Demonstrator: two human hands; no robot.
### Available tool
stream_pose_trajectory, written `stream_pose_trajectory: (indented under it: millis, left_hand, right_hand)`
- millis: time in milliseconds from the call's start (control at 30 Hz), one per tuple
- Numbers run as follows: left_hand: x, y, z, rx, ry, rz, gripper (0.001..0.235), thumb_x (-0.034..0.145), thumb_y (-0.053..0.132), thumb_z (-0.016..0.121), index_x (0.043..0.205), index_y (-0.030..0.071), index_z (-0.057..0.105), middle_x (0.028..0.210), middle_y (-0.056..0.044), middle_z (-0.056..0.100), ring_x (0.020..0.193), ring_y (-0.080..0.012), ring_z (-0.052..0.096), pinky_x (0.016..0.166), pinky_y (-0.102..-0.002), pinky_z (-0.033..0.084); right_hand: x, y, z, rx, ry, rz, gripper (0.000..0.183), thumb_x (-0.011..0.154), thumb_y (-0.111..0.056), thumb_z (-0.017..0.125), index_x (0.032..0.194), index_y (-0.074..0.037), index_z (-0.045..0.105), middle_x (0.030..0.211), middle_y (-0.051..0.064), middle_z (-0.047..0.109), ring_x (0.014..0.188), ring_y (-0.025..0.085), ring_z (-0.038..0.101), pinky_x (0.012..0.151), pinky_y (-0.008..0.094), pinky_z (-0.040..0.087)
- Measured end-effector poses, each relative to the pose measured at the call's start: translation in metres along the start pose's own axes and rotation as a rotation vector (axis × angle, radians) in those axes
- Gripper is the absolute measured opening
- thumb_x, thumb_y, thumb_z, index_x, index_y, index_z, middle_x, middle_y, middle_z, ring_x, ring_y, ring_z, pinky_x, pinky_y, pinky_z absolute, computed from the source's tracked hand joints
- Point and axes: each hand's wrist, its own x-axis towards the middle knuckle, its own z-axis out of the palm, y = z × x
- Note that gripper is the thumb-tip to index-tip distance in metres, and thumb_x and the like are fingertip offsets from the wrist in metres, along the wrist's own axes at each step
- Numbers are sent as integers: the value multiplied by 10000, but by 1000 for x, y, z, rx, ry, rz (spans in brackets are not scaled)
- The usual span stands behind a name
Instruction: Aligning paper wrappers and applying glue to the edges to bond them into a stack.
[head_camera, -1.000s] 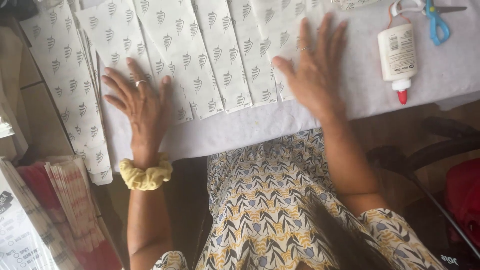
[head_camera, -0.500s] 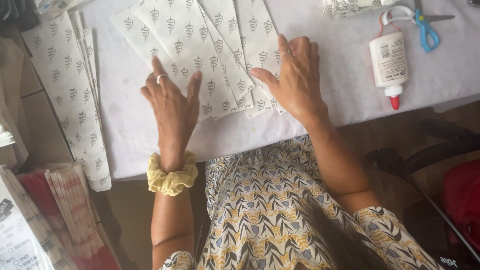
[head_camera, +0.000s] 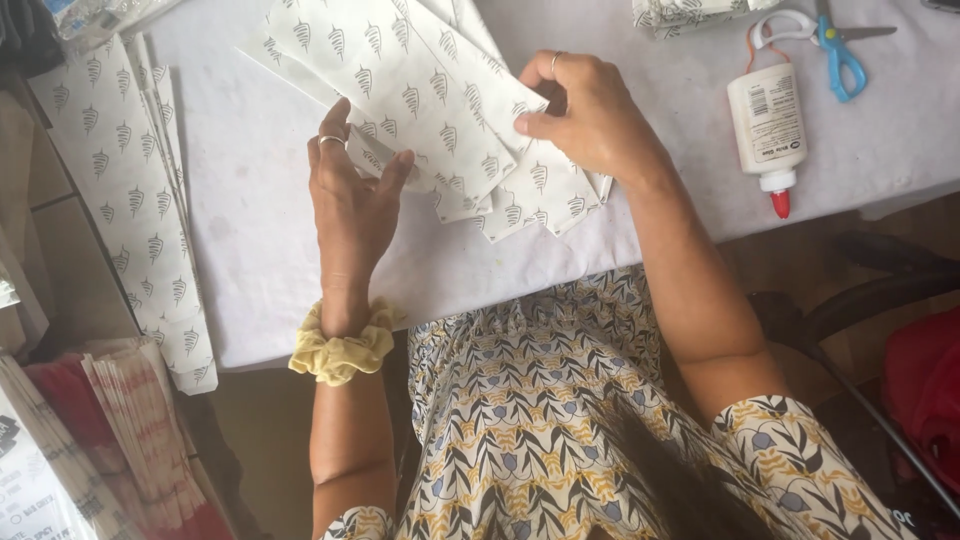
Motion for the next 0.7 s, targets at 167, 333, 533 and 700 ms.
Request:
stream_pose_trajectory:
  millis: [167,333,533,700]
  left_hand:
    - [-1,1,4,-273,129,126,733,861,-175,720,1465,85,397,1436,-217,367,1182,-386,691,969,-440,718]
    - [0,-14,11,-198,169,175,664,814,-271,652,1392,-9,459,1368,-213,420,1208,-405,648,953,-413,706]
    - [15,-25,2,-202,282,260,354,959,-151,653,1280,-81,521,1258,-210,531,1051,-345,739,851,-354,744]
    - [34,-43,-1,-201,356,232,428,839,-226,569,1225,-42,562,1248,-165,553,1014,-319,728,697,-302,726]
  right_hand:
    - [4,-2,-9,124,86,-56,172,882,66,668,1032,-18,675,982,77,740,746,131,655,572,255,519]
    - [-2,20,-25,69,155,-132,148,941,67,678,1066,7,627,1011,89,638,834,164,589,669,289,464]
    - [-12,43,-34,595,213,-124,500,1006,234,610,1350,-83,432,1358,121,538,1224,238,556,964,334,522]
    - [-12,56,-32,644,452,56,405,1034,170,760,1016,-159,524,883,-50,549,700,41,454,619,224,386]
